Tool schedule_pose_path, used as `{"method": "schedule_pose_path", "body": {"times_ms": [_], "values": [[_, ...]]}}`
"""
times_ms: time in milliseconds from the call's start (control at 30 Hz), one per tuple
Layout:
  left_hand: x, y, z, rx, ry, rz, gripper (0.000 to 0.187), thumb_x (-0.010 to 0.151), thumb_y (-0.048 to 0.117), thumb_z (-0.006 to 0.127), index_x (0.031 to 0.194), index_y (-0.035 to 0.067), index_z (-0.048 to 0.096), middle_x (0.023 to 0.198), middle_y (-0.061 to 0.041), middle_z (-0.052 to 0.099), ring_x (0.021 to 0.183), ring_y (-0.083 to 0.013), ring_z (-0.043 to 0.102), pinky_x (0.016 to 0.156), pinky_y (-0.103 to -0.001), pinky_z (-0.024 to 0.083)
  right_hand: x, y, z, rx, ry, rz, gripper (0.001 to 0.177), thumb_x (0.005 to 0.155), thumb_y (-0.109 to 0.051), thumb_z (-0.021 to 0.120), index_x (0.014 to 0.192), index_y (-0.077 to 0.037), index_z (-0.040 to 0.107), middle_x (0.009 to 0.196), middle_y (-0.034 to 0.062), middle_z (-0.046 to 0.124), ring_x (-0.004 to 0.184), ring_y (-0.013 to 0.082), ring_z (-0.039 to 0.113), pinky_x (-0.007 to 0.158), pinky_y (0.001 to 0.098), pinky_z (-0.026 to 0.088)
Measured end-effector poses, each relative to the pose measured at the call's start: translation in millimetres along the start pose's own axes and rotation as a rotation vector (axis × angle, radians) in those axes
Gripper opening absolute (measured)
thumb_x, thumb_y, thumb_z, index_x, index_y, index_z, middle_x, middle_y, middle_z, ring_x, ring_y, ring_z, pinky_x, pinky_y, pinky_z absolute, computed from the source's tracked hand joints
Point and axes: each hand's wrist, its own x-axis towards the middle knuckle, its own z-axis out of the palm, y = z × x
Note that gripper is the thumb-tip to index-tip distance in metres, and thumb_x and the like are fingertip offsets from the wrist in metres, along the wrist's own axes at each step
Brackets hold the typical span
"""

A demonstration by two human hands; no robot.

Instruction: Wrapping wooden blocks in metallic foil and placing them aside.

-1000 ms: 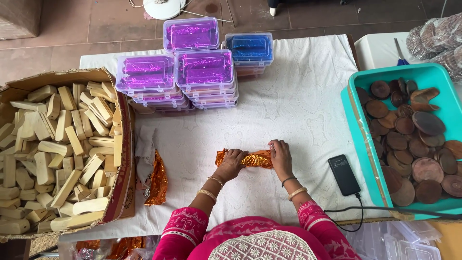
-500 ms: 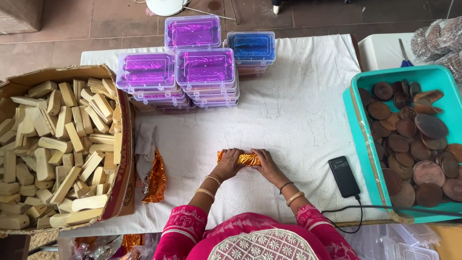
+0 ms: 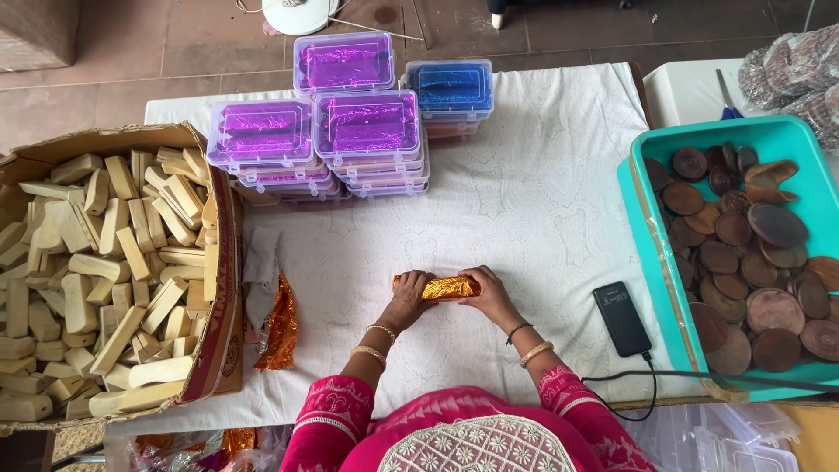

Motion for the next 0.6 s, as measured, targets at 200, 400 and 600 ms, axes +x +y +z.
{"method": "schedule_pose_path", "body": {"times_ms": [200,400,600], "values": [[-0.3,-5.1,5.1,-0.024,0.017,0.007,0.065,0.083,0.026,0.079,0.139,0.012,0.049,0.137,-0.009,0.050,0.128,-0.0289,0.045,0.115,-0.043,0.037,-1.7,2.0,-12.8,0.226,-0.078,0.043,0.061,0.070,-0.014,0.087,0.127,-0.013,0.066,0.123,0.0019,0.067,0.114,0.0158,0.065,0.103,0.0286,0.056],[-3.4,-2.8,2.9,-0.098,0.042,-0.016,0.063,0.085,0.024,0.078,0.139,0.011,0.048,0.136,-0.010,0.050,0.125,-0.0301,0.045,0.112,-0.044,0.038,-7.8,7.3,-14.2,0.642,-0.118,0.120,0.055,0.083,-0.017,0.077,0.136,-0.013,0.063,0.137,0.0021,0.065,0.125,0.0137,0.061,0.109,0.0283,0.050],[0.4,-4.8,13.1,-0.162,0.119,-0.026,0.066,0.082,0.022,0.080,0.138,0.009,0.048,0.135,-0.011,0.050,0.124,-0.0303,0.047,0.114,-0.043,0.038,-5.0,33.8,25.7,1.051,0.102,0.184,0.036,0.097,-0.014,0.065,0.132,-0.006,0.067,0.131,0.0060,0.068,0.112,0.0139,0.063,0.103,0.0308,0.050]]}}
